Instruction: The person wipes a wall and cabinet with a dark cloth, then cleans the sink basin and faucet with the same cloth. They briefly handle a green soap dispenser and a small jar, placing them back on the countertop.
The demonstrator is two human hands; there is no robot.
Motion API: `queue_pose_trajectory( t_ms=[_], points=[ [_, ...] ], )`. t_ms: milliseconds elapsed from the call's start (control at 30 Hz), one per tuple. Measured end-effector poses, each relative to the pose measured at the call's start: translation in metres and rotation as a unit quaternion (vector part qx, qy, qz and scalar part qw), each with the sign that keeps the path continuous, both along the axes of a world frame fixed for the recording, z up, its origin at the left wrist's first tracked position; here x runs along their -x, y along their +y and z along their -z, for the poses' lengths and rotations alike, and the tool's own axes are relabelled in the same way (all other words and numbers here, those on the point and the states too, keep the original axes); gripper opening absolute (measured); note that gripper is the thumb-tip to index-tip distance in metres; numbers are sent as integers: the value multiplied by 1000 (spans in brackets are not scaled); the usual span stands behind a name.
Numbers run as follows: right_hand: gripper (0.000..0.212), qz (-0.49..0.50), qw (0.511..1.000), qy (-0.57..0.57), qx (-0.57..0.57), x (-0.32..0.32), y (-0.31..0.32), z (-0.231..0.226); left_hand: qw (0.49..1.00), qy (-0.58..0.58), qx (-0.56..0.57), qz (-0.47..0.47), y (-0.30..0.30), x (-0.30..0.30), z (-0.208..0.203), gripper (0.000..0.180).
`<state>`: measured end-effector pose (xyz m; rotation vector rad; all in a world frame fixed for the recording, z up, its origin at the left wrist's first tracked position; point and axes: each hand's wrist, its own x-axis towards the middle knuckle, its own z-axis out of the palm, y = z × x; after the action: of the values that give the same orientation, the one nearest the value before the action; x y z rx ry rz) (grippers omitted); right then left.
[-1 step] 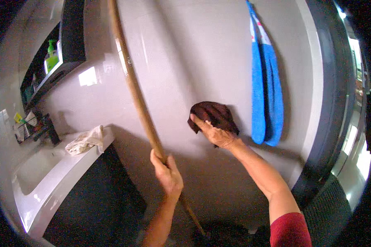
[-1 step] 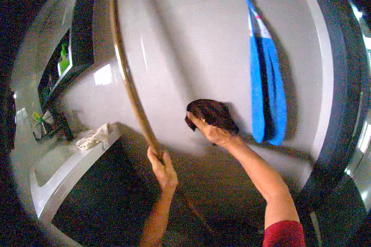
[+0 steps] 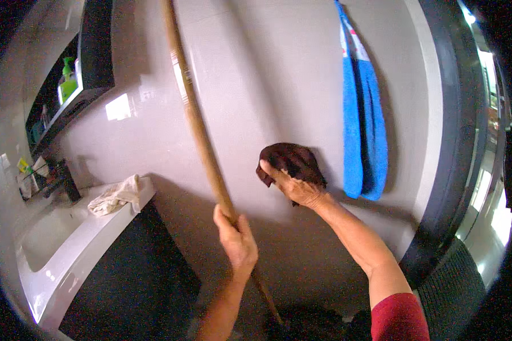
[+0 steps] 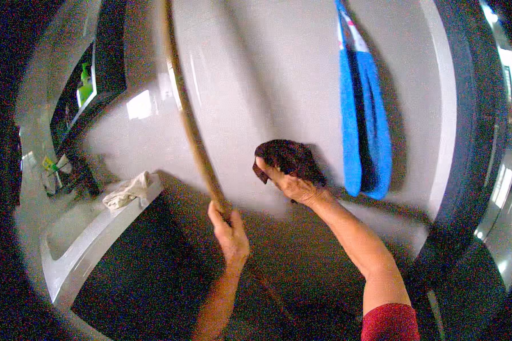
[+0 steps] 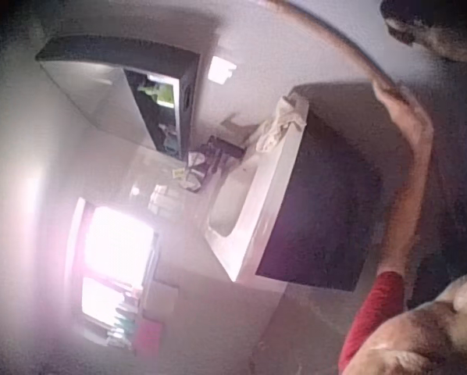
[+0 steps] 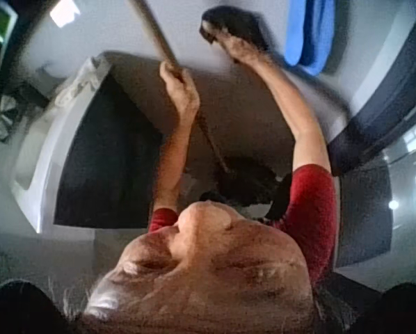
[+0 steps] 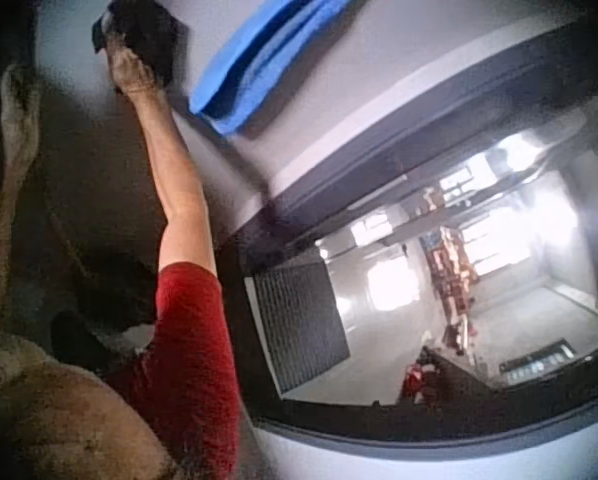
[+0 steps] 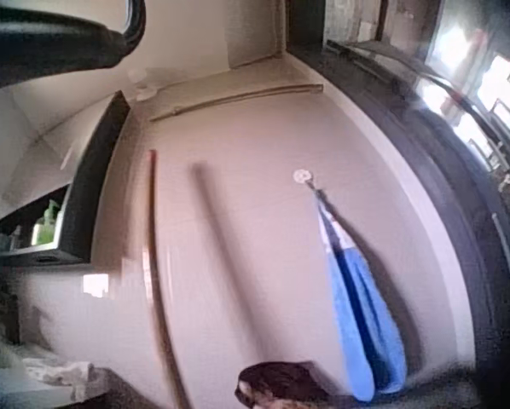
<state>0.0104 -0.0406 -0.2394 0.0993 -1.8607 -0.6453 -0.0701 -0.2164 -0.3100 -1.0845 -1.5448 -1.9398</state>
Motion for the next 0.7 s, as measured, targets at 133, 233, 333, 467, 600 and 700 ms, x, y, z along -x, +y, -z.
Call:
queue_pose_trajectory(
  t_ms=[133, 233, 333, 467, 600, 700],
  points=[
    [17, -81, 960, -114, 242, -33, -9, 6, 995, 49, 69, 45, 25, -47, -11, 43],
    [41, -149, 913, -79, 371, -54, 2, 29, 987, 16, 110, 117, 40, -68, -13, 43],
    [21, -70, 966, 21, 247, -75, 29, 63, 979, 23, 102, 175, 58, -79, -13, 43],
    [59, 11, 947, 81, 309, -113, 54, 98, 967, 10, 113, 229, 82, -94, -6, 43],
    [50, 26, 938, 126, 321, -160, 72, 91, 958, 45, 124, 256, 105, -119, 1, 47],
    [58, 2, 905, 156, 395, -193, 85, 81, 960, 165, 58, 220, 127, -139, 5, 49]
  ],
)
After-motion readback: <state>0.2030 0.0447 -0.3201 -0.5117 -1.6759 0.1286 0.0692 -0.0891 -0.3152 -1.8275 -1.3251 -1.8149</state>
